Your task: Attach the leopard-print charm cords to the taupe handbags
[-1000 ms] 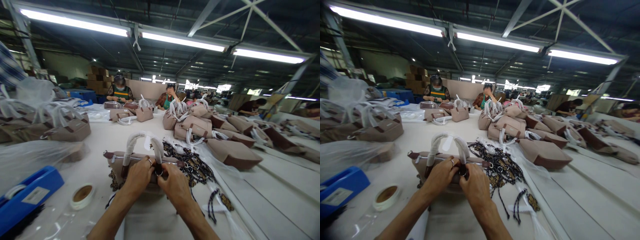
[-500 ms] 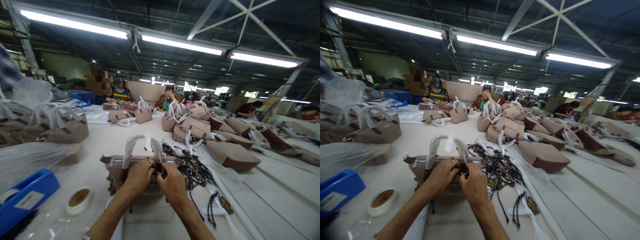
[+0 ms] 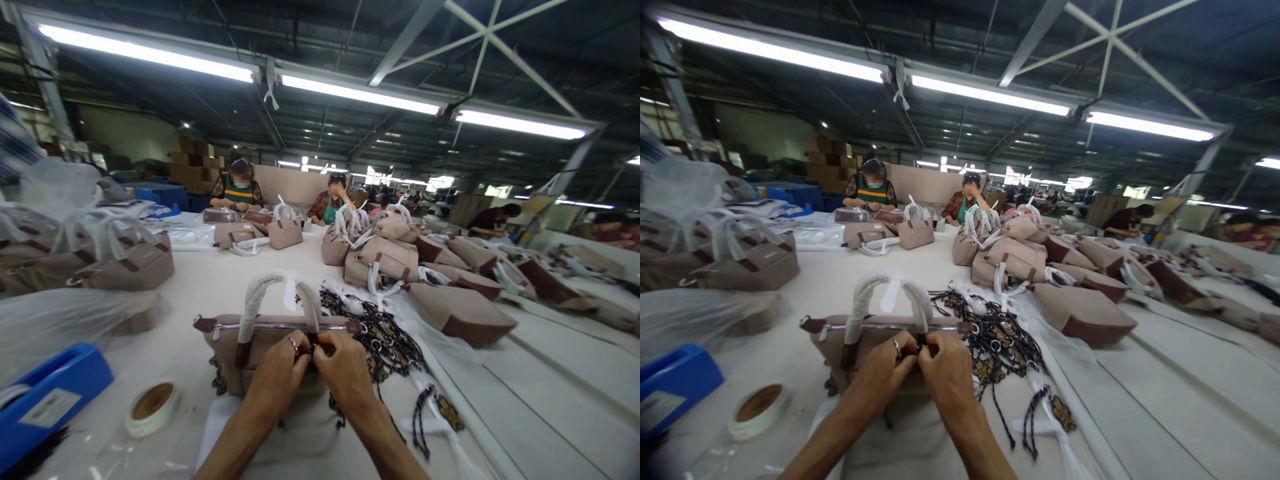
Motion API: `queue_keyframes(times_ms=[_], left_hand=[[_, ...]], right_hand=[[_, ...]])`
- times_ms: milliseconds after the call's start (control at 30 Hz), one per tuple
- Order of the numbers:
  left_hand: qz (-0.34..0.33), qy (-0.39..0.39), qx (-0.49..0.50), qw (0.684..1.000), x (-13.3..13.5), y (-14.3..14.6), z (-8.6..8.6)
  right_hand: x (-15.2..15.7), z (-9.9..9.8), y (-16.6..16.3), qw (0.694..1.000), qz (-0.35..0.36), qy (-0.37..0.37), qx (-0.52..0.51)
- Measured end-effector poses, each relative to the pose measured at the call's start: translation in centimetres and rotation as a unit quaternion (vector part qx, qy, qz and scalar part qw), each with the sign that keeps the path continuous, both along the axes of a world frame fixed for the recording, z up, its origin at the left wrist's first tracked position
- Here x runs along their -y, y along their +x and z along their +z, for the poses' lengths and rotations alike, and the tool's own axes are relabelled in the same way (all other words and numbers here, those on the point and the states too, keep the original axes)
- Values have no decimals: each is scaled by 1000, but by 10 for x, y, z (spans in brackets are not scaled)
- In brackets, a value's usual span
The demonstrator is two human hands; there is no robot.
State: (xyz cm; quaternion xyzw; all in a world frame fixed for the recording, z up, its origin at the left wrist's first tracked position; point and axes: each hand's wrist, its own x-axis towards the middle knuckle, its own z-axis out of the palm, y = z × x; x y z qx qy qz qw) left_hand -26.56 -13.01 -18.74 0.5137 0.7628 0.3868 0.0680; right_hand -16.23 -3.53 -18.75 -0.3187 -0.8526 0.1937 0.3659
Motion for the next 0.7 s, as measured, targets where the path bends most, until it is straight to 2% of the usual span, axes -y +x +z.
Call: queue_keyframes(times_ms=[200,300,400,600,700], left_hand=[[-20,41,26,999,3,3,-2],[-38,55,79,995,5,1,1],[-27,69,134,988,4,-1,6],[12,35,80,996,-3,-9,19],[-1,12,92,996,-6,-14,22]], right_hand=[[2,-1,1,1000,-6,2,-4],[2,-2,0,1000,-1,8,-23],[4,-5,-1,999,18,21,-45],[8,-15,-3,993,62,74,-71],[7,-19,-2,990,80,91,-73]])
